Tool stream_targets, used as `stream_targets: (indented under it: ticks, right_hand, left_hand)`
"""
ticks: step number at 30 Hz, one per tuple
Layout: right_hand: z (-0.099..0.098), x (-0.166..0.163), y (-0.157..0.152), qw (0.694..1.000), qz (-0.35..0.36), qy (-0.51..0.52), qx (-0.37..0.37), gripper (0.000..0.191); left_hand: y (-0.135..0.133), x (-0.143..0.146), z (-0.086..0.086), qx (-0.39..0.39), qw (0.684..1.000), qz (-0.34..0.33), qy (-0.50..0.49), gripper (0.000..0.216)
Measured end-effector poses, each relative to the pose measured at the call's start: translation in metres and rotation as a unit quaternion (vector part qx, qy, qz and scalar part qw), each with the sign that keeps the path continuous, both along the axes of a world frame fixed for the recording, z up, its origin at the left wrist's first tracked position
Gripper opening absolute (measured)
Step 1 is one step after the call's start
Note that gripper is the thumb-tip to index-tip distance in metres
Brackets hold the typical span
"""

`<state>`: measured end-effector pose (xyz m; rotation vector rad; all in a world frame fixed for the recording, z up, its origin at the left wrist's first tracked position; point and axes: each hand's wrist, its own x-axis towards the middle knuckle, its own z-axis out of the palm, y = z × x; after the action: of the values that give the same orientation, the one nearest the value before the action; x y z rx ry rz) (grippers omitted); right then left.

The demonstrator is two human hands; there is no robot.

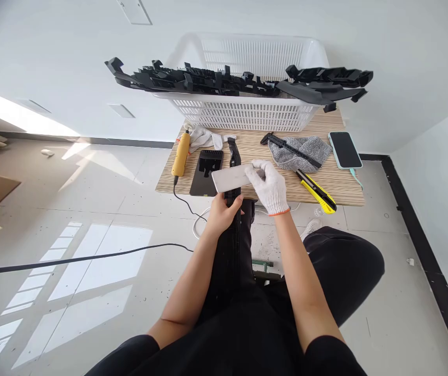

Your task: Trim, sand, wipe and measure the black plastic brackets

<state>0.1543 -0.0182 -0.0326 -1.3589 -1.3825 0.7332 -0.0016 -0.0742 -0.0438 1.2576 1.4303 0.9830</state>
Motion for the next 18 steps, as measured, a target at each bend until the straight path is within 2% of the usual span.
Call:
stream_targets:
  ticks: [2, 4, 9, 13, 14, 16, 18]
  right_hand:
    - [0.0015, 0.0009, -0.0022, 1.0, -0.021, 0.008, 0.01, 0.042]
    - [0.0025, 0.0018, -0.0039, 0.999, -0.01, -0.003, 0.034, 0.042]
    - [0.0024, 0.0043, -0.0082, 0.979, 0.127, -0.133, 0.09, 0.045]
    - [-0.0007, 0.0062, -0.0068, 0.967, 0.146, -0.198, 0.062, 0.08]
    - [-0.0016, 0.0064, -0.0057, 0.969, 0.148, -0.192, 0.055, 0.083]
    - [-0.0027, 0.0069, -0.0035, 0.976, 0.143, -0.156, 0.049, 0.072]
    - [-0.002, 0.0078, -0.0022, 0.982, 0.134, -0.121, 0.056, 0.05]
  left_hand:
    - [-0.0003, 0.0004, 0.0002, 0.01, 1.0, -0.005, -0.006, 0.027]
    - [-0.0006, 0.0005, 0.0, 0.013, 1.0, -0.004, -0.015, 0.027]
    - [0.0006, -0.0016, -0.0049, 0.01, 1.0, 0.001, -0.009, 0.025]
    - [0.0017, -0.002, -0.0092, 0.012, 1.0, 0.009, 0.005, 0.018]
    - [0.0016, -0.0018, -0.0091, 0.014, 1.0, 0.008, 0.007, 0.018]
    - [0.0011, -0.0012, -0.0077, 0.024, 1.0, -0.004, 0.008, 0.019]
    - [0.0001, -0.0008, -0.0055, 0.033, 0.999, -0.016, 0.002, 0.021]
